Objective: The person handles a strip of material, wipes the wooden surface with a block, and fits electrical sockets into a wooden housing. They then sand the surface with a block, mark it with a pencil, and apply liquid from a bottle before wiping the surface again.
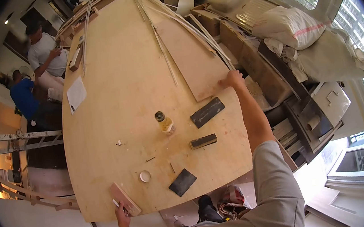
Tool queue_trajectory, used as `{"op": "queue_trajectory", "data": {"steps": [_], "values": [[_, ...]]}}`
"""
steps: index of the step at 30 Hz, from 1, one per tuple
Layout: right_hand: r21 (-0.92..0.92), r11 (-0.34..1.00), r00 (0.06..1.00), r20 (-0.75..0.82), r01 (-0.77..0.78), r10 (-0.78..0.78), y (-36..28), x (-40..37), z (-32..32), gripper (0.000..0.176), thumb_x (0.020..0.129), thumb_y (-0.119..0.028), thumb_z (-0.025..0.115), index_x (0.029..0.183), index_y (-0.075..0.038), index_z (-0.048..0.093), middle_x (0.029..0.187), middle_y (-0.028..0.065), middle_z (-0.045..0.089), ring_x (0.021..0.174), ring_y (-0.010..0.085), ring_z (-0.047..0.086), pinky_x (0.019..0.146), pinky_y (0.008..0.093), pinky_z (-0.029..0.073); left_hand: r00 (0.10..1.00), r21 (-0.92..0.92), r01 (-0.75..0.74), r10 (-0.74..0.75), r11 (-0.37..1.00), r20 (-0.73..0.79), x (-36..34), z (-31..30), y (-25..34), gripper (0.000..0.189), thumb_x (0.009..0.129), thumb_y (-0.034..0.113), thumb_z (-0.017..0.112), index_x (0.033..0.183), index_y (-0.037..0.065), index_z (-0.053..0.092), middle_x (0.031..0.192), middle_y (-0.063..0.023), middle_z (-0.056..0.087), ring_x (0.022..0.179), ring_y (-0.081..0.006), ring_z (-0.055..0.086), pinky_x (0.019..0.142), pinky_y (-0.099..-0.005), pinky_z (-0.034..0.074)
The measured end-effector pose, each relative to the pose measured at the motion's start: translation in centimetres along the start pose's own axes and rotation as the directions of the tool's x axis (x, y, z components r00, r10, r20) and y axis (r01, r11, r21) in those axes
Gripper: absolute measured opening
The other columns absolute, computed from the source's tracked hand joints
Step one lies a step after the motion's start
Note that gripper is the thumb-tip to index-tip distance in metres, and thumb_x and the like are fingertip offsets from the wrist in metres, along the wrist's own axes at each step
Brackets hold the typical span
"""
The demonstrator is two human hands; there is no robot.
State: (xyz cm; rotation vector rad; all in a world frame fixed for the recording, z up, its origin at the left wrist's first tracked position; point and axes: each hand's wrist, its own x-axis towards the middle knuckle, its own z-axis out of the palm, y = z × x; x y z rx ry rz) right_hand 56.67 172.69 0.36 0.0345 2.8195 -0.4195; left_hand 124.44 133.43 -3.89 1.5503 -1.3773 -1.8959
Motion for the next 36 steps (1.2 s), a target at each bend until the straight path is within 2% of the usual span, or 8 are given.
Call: {"op": "queue_trajectory", "data": {"steps": [7, 13, 16, 19, 22, 25, 31, 36], "values": [[0.028, 0.994, 0.991, -0.086, -0.104, 0.106, -2.6, -1.3, 0.7, 0.121, 0.049, -0.051, 0.083, 0.135, 0.007, 0.021, 0.129, 0.0225, 0.043, 0.120, 0.0359, 0.043, 0.096, 0.0529, 0.036, 0.998, -0.011, 0.016, -0.015, 1.000, 0.055, -0.5, 0.4, 0.5, 0.023, 0.085, 0.030, 0.064, 0.078, 0.014, 0.049, 0.054, 0.0055, 0.043, 0.037, -0.0054, 0.032, 0.035, -0.0208, 0.025], [0.116, 0.978, 0.978, -0.103, -0.172, 0.184, -2.0, -1.2, -0.1, 0.111, 0.049, -0.047, 0.085, 0.131, 0.005, 0.030, 0.128, 0.0204, 0.045, 0.120, 0.0355, 0.044, 0.095, 0.0526, 0.037, 0.990, 0.041, 0.077, -0.072, 0.996, -0.120, 0.2, 0.4, -0.1, 0.023, 0.084, 0.034, 0.065, 0.076, 0.018, 0.050, 0.054, 0.0059, 0.043, 0.037, -0.0059, 0.035, 0.034, -0.0205, 0.026], [0.082, 0.972, 0.970, -0.086, -0.222, 0.229, -2.0, -0.7, 0.3, 0.100, 0.052, -0.043, 0.084, 0.126, 0.003, 0.037, 0.127, 0.0194, 0.047, 0.118, 0.0362, 0.046, 0.094, 0.0525, 0.039, 0.999, -0.020, 0.021, -0.021, 1.000, -0.042, -0.2, 0.4, 0.0, 0.024, 0.085, 0.030, 0.065, 0.074, 0.015, 0.050, 0.052, 0.0057, 0.042, 0.037, -0.0055, 0.032, 0.035, -0.0211, 0.025], [0.159, 0.969, 0.979, 0.113, -0.187, 0.170, -1.7, -1.5, -0.1, 0.080, 0.061, -0.035, 0.079, 0.123, -0.001, 0.042, 0.126, 0.0189, 0.048, 0.118, 0.0362, 0.047, 0.094, 0.0511, 0.039, 0.999, 0.001, -0.006, 0.006, 1.000, -0.033, 0.0, 0.5, -0.1, 0.024, 0.085, 0.029, 0.065, 0.074, 0.015, 0.050, 0.052, 0.0060, 0.041, 0.037, -0.0054, 0.032, 0.035, -0.0212, 0.025], [0.362, 0.921, 0.989, 0.025, -0.143, 0.144, -1.4, -0.3, 1.5, 0.069, 0.067, -0.027, 0.073, 0.124, -0.004, 0.042, 0.124, 0.0189, 0.048, 0.117, 0.0353, 0.047, 0.094, 0.0498, 0.038, 1.000, 0.008, -0.010, 0.010, 1.000, -0.027, 0.0, 0.5, 0.0, 0.022, 0.086, 0.029, 0.064, 0.076, 0.014, 0.050, 0.052, 0.0060, 0.041, 0.036, -0.0053, 0.032, 0.035, -0.0212, 0.025], [0.138, 0.989, 0.976, -0.203, -0.054, 0.081, -4.0, -2.9, 0.7, 0.067, 0.069, -0.022, 0.070, 0.126, -0.006, 0.040, 0.124, 0.0183, 0.046, 0.117, 0.0346, 0.045, 0.092, 0.0497, 0.038, 0.999, -0.018, 0.019, -0.020, 1.000, -0.034, 0.1, 0.4, 0.1, 0.020, 0.086, 0.028, 0.063, 0.078, 0.014, 0.051, 0.054, 0.0061, 0.042, 0.037, -0.0051, 0.032, 0.035, -0.0212, 0.025], [0.272, 0.959, 0.926, -0.376, 0.078, 0.031, -3.1, -2.6, 1.9, 0.070, 0.075, -0.028, 0.070, 0.132, -0.007, 0.034, 0.134, 0.0183, 0.034, 0.123, 0.0373, 0.036, 0.096, 0.0504, 0.034, 1.000, -0.006, -0.002, 0.002, 1.000, -0.017, -0.1, 0.6, 0.2, 0.020, 0.085, 0.029, 0.064, 0.081, 0.014, 0.052, 0.056, 0.0060, 0.043, 0.037, -0.0047, 0.031, 0.035, -0.0210, 0.024], [0.211, 0.950, 0.857, -0.507, 0.231, -0.096, -0.9, 0.0, 0.7, 0.073, 0.076, -0.028, 0.069, 0.135, -0.008, 0.031, 0.134, 0.0199, 0.033, 0.121, 0.0398, 0.037, 0.096, 0.0485, 0.036, 0.999, 0.018, -0.004, 0.005, 1.000, -0.052, -0.7, 1.0, 0.6, 0.019, 0.086, 0.028, 0.063, 0.082, 0.014, 0.051, 0.056, 0.0058, 0.043, 0.037, -0.0043, 0.032, 0.035, -0.0205, 0.023]]}}
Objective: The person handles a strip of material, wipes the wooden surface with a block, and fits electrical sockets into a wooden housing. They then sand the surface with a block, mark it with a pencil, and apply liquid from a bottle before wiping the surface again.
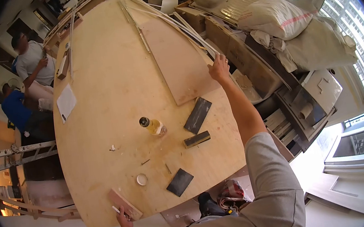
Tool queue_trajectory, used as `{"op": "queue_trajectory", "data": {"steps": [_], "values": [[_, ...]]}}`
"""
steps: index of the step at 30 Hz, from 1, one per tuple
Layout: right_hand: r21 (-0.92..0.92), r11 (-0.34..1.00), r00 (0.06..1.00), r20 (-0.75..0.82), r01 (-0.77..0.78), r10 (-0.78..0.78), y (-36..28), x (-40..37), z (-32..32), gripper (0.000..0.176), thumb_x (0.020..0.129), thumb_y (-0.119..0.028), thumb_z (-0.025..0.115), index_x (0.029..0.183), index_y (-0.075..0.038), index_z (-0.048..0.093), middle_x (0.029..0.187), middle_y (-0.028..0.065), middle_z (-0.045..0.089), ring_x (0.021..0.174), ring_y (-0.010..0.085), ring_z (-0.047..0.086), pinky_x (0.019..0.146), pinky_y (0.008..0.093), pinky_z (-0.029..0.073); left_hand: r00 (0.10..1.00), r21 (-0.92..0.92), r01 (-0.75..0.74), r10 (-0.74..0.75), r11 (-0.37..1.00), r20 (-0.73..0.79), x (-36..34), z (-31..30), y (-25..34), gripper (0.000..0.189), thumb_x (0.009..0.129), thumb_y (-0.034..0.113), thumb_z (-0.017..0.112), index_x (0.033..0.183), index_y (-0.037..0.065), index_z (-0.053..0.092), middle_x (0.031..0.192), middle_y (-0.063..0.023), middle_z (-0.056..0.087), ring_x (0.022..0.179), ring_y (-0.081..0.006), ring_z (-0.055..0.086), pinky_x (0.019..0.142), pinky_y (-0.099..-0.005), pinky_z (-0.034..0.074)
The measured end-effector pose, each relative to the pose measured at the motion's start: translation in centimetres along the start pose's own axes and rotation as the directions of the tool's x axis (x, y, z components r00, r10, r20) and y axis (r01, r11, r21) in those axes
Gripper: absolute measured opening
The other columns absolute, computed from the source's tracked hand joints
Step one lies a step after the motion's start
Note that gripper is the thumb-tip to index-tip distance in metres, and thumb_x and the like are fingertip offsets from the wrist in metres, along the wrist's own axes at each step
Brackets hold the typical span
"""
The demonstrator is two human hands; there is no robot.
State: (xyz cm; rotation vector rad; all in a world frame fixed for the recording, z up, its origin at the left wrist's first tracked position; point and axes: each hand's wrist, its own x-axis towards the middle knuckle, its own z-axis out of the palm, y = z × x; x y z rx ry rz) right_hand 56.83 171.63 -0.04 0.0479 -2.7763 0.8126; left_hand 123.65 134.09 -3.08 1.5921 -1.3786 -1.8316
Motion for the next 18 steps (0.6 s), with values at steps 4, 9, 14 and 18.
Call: {"op": "queue_trajectory", "data": {"steps": [4, 9, 14, 18], "values": [[0.145, 0.970, 0.974, -0.090, -0.193, 0.208, 1.8, 3.3, 1.5, 0.078, 0.075, -0.032, 0.071, 0.135, -0.005, 0.029, 0.131, 0.0219, 0.037, 0.117, 0.0422, 0.040, 0.095, 0.0475, 0.038, 1.000, -0.032, 0.020, -0.021, 0.999, -0.014, -0.2, 0.5, 0.2, 0.018, 0.086, 0.026, 0.062, 0.082, 0.014, 0.050, 0.055, 0.0058, 0.043, 0.037, -0.0042, 0.032, 0.034, -0.0202, 0.024], [0.214, 0.949, 0.972, 0.066, -0.233, 0.224, 8.4, 3.4, 4.5, 0.075, 0.079, -0.043, 0.063, 0.127, 0.009, 0.040, 0.125, 0.0302, 0.047, 0.120, 0.0391, 0.043, 0.100, 0.0423, 0.035, 1.000, -0.032, 0.004, -0.005, 0.999, -0.005, -0.1, 0.1, 0.1, 0.018, 0.086, 0.024, 0.063, 0.079, 0.015, 0.049, 0.054, 0.0064, 0.041, 0.037, -0.0039, 0.033, 0.033, -0.0201, 0.024], [-0.146, 0.981, 0.991, -0.004, 0.129, -0.131, 10.7, -2.8, 3.7, 0.070, 0.083, -0.051, 0.053, 0.131, -0.001, 0.038, 0.115, 0.0268, 0.054, 0.107, 0.0422, 0.052, 0.088, 0.0462, 0.043, 0.994, -0.011, 0.002, -0.003, 1.000, -0.106, 0.4, 0.9, -0.3, 0.019, 0.084, 0.025, 0.065, 0.077, 0.016, 0.050, 0.054, 0.0071, 0.042, 0.038, -0.0035, 0.035, 0.034, -0.0197, 0.025], [0.055, 0.972, 0.973, -0.030, 0.229, -0.228, 5.8, -9.2, -1.1, 0.056, 0.085, -0.030, 0.059, 0.130, -0.001, 0.041, 0.125, 0.0239, 0.048, 0.117, 0.0392, 0.044, 0.097, 0.0476, 0.033, 0.994, 0.016, 0.064, -0.062, 0.998, -0.092, 0.0, 0.3, 0.3, 0.018, 0.082, 0.026, 0.067, 0.078, 0.015, 0.053, 0.055, 0.0068, 0.043, 0.039, -0.0035, 0.035, 0.035, -0.0210, 0.026]]}}
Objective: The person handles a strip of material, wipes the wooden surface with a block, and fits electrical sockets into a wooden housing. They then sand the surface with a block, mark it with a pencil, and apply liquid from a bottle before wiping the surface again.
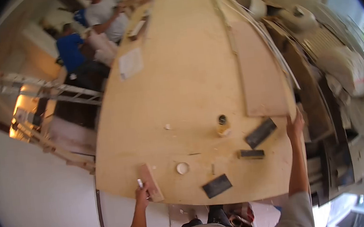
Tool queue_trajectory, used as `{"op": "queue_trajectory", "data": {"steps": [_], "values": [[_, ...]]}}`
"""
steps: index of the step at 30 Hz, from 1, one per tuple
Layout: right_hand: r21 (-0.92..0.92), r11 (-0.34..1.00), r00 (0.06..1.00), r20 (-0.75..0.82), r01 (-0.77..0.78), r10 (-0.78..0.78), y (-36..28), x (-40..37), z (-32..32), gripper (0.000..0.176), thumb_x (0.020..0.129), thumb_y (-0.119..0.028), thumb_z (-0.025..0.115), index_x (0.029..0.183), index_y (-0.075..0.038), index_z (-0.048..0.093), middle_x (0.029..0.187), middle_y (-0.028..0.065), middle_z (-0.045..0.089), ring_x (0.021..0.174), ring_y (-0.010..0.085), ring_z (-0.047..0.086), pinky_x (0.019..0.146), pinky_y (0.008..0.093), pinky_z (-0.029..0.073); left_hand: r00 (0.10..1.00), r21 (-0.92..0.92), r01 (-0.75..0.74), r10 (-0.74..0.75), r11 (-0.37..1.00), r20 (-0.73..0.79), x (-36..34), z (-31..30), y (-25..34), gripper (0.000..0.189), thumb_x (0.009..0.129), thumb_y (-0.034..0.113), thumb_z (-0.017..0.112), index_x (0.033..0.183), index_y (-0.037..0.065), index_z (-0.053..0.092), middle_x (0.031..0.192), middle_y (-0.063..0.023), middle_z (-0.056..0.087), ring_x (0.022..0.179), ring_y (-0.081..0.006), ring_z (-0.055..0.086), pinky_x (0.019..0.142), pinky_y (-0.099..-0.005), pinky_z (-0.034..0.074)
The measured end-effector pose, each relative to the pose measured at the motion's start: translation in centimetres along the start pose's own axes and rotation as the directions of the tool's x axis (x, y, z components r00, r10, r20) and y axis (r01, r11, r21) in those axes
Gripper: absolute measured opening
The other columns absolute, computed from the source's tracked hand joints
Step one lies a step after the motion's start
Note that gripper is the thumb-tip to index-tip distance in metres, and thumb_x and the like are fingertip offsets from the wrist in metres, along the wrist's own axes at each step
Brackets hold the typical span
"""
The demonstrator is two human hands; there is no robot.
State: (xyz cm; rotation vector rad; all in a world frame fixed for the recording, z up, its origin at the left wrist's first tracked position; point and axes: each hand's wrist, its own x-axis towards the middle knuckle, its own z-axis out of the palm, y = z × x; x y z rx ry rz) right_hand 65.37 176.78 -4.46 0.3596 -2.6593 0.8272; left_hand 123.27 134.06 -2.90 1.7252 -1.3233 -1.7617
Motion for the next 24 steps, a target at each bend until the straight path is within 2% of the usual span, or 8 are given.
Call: {"op": "queue_trajectory", "data": {"steps": [4, 7, 9, 11, 15, 17, 20, 24], "values": [[0.082, 0.997, 0.999, 0.049, 0.005, -0.009, -3.9, -5.7, -2.8, 0.050, 0.087, -0.020, 0.057, 0.130, -0.001, 0.041, 0.126, 0.0223, 0.047, 0.115, 0.0401, 0.043, 0.097, 0.0472, 0.033, 0.987, -0.125, -0.056, 0.074, 0.991, 0.146, -1.6, 0.3, 2.9, 0.018, 0.083, 0.026, 0.067, 0.077, 0.012, 0.057, 0.056, 0.0052, 0.046, 0.041, -0.0038, 0.038, 0.037, -0.0215, 0.027], [0.049, 0.996, 0.995, 0.069, -0.069, 0.066, -3.6, -9.7, -5.1, 0.047, 0.087, -0.019, 0.056, 0.128, -0.001, 0.043, 0.124, 0.0217, 0.048, 0.114, 0.0387, 0.045, 0.096, 0.0458, 0.035, 0.944, 0.025, -0.275, 0.265, 0.961, 0.198, -1.3, 1.5, 7.8, 0.019, 0.083, 0.024, 0.067, 0.077, 0.008, 0.058, 0.058, 0.0042, 0.049, 0.044, -0.0033, 0.040, 0.038, -0.0212, 0.028], [0.005, 0.994, 0.989, 0.102, -0.107, 0.106, -3.0, -12.8, -7.6, 0.043, 0.087, -0.018, 0.056, 0.125, -0.001, 0.045, 0.123, 0.0215, 0.048, 0.113, 0.0381, 0.045, 0.095, 0.0445, 0.036, 0.933, 0.097, -0.292, 0.261, 0.951, 0.249, 0.1, 3.7, 11.5, 0.019, 0.083, 0.023, 0.065, 0.076, 0.006, 0.058, 0.059, 0.0032, 0.051, 0.045, -0.0049, 0.042, 0.039, -0.0226, 0.031], [-0.039, 0.985, 0.976, 0.135, -0.166, 0.170, -3.4, -16.2, -10.9, 0.039, 0.088, -0.018, 0.056, 0.122, 0.000, 0.049, 0.122, 0.0213, 0.049, 0.112, 0.0376, 0.046, 0.095, 0.0432, 0.037, 0.809, 0.137, -0.532, 0.455, 0.835, 0.372, 7.4, 5.7, 11.2, 0.022, 0.082, 0.023, 0.065, 0.073, 0.005, 0.058, 0.059, 0.0027, 0.052, 0.047, -0.0077, 0.046, 0.042, -0.0251, 0.038], [-0.165, 0.948, 0.958, 0.047, -0.273, 0.284, -3.6, -24.6, -17.4, 0.028, 0.090, -0.017, 0.054, 0.110, 0.002, 0.057, 0.110, 0.0210, 0.057, 0.104, 0.0363, 0.053, 0.092, 0.0412, 0.041, 0.842, 0.328, -0.527, 0.430, 0.784, 0.325, 16.4, 13.2, 13.0, 0.029, 0.078, 0.026, 0.067, 0.067, 0.002, 0.056, 0.062, -0.0050, 0.059, 0.054, -0.0108, 0.057, 0.048, -0.0287, 0.045], [-0.006, 0.942, 0.939, -0.079, -0.336, 0.335, -2.9, -30.1, -19.7, 0.026, 0.089, -0.015, 0.056, 0.108, 0.003, 0.058, 0.108, 0.0196, 0.059, 0.101, 0.0338, 0.056, 0.090, 0.0394, 0.042, 0.841, 0.353, -0.534, 0.439, 0.768, 0.316, 16.6, 15.1, 14.4, 0.031, 0.079, 0.029, 0.065, 0.067, 0.001, 0.057, 0.062, -0.0108, 0.062, 0.058, -0.0172, 0.062, 0.052, -0.0334, 0.048], [-0.056, 0.889, 0.891, -0.031, -0.454, 0.453, -0.6, -36.4, -22.7, 0.026, 0.089, -0.014, 0.055, 0.108, 0.004, 0.057, 0.104, 0.0186, 0.060, 0.098, 0.0305, 0.057, 0.087, 0.0369, 0.044, 0.830, 0.691, -0.518, 0.490, 0.504, 0.266, 15.2, 16.2, 15.6, 0.034, 0.080, 0.035, 0.064, 0.076, 0.001, 0.061, 0.081, -0.0188, 0.065, 0.072, -0.0262, 0.066, 0.060, -0.0386, 0.051], [0.084, 0.843, 0.845, -0.020, -0.531, 0.534, 3.4, -39.0, -23.1, 0.027, 0.090, -0.014, 0.053, 0.111, 0.003, 0.055, 0.101, 0.0177, 0.060, 0.093, 0.0282, 0.058, 0.083, 0.0360, 0.045, 0.743, 0.799, -0.532, 0.607, 0.280, 0.282, 14.5, 16.9, 13.9, 0.049, 0.081, 0.048, 0.058, 0.101, 0.003, 0.060, 0.120, -0.0243, 0.048, 0.091, -0.0352, 0.062, 0.073, -0.0430, 0.052]]}}
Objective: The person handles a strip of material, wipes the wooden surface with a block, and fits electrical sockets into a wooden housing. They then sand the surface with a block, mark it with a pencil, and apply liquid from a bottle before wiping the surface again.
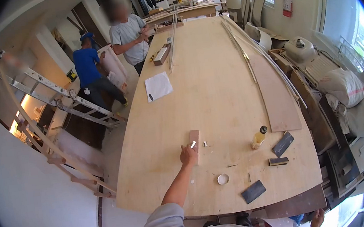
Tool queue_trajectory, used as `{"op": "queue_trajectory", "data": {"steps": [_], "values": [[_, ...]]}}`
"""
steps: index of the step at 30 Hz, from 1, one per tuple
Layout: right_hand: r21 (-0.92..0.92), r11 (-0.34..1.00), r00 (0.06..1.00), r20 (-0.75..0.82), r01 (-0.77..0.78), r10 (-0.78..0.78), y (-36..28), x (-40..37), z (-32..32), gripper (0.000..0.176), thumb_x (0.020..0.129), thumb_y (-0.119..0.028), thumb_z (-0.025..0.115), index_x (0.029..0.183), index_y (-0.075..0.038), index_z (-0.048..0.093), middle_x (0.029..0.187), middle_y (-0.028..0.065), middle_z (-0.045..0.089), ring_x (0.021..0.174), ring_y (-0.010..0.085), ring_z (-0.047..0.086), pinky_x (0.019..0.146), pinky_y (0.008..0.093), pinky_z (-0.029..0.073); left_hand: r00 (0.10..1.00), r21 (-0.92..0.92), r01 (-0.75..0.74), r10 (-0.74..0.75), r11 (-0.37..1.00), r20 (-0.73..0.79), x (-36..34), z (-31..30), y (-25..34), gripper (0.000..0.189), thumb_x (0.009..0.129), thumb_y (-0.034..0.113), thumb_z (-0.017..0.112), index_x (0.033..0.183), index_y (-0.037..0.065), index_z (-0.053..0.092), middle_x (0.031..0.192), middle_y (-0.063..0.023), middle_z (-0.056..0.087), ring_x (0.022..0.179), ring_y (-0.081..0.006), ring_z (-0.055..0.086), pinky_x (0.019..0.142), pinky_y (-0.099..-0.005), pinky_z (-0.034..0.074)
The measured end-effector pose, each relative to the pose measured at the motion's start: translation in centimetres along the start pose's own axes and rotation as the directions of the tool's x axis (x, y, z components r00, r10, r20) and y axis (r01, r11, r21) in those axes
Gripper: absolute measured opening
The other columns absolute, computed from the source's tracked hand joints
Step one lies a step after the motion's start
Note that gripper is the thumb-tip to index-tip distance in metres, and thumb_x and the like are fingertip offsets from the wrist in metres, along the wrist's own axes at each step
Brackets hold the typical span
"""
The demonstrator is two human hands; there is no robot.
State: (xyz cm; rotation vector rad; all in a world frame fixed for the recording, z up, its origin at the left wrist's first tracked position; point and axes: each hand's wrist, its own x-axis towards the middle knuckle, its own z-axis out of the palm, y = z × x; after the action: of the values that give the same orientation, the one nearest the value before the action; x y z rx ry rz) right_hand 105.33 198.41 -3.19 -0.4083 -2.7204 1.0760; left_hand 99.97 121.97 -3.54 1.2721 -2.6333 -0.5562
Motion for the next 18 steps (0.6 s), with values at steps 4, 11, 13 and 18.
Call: {"op": "queue_trajectory", "data": {"steps": [4, 11, 13, 18], "values": [[0.046, 0.996, 0.994, 0.073, 0.075, -0.078, -4.7, 6.8, 2.9, 0.038, 0.089, -0.015, 0.056, 0.122, 0.002, 0.048, 0.115, 0.0189, 0.055, 0.102, 0.0286, 0.056, 0.088, 0.0353, 0.044, 0.997, 0.158, 0.039, -0.049, 0.987, 0.058, -0.8, -0.8, 1.8, 0.055, 0.079, 0.052, 0.059, 0.105, 0.004, 0.060, 0.115, -0.0220, 0.054, 0.092, -0.0354, 0.062, 0.078, -0.0436, 0.051], [0.080, 0.852, 0.829, 0.201, 0.517, -0.522, -18.4, 28.0, 12.6, 0.053, 0.087, -0.021, 0.061, 0.131, 0.002, 0.040, 0.131, 0.0198, 0.043, 0.124, 0.0324, 0.040, 0.103, 0.0389, 0.032, 0.967, 0.230, 0.136, -0.180, 0.964, 0.182, 0.2, -2.2, 3.8, 0.059, 0.074, 0.054, 0.063, 0.102, 0.002, 0.063, 0.101, -0.0172, 0.065, 0.096, -0.0313, 0.062, 0.081, -0.0412, 0.050], [0.152, 0.834, 0.809, 0.203, 0.530, -0.551, -22.3, 33.9, 15.4, 0.059, 0.086, -0.029, 0.061, 0.132, 0.001, 0.039, 0.133, 0.0199, 0.043, 0.126, 0.0330, 0.038, 0.104, 0.0392, 0.030, 0.956, 0.226, 0.220, -0.255, 0.949, 0.142, 1.0, -1.0, 2.7, 0.059, 0.073, 0.054, 0.065, 0.100, 0.002, 0.064, 0.096, -0.0167, 0.066, 0.091, -0.0318, 0.063, 0.078, -0.0413, 0.050], [0.105, 0.874, 0.833, 0.270, 0.474, -0.484, -28.5, 45.9, 21.0, 0.077, 0.082, -0.047, 0.060, 0.135, 0.002, 0.034, 0.137, 0.0232, 0.038, 0.129, 0.0331, 0.035, 0.107, 0.0388, 0.027, 0.960, 0.101, 0.139, -0.159, 0.985, 0.231, 1.7, -0.4, 1.4, 0.045, 0.074, 0.043, 0.069, 0.096, 0.004, 0.065, 0.083, -0.0154, 0.067, 0.076, -0.0300, 0.064, 0.067, -0.0404, 0.048]]}}
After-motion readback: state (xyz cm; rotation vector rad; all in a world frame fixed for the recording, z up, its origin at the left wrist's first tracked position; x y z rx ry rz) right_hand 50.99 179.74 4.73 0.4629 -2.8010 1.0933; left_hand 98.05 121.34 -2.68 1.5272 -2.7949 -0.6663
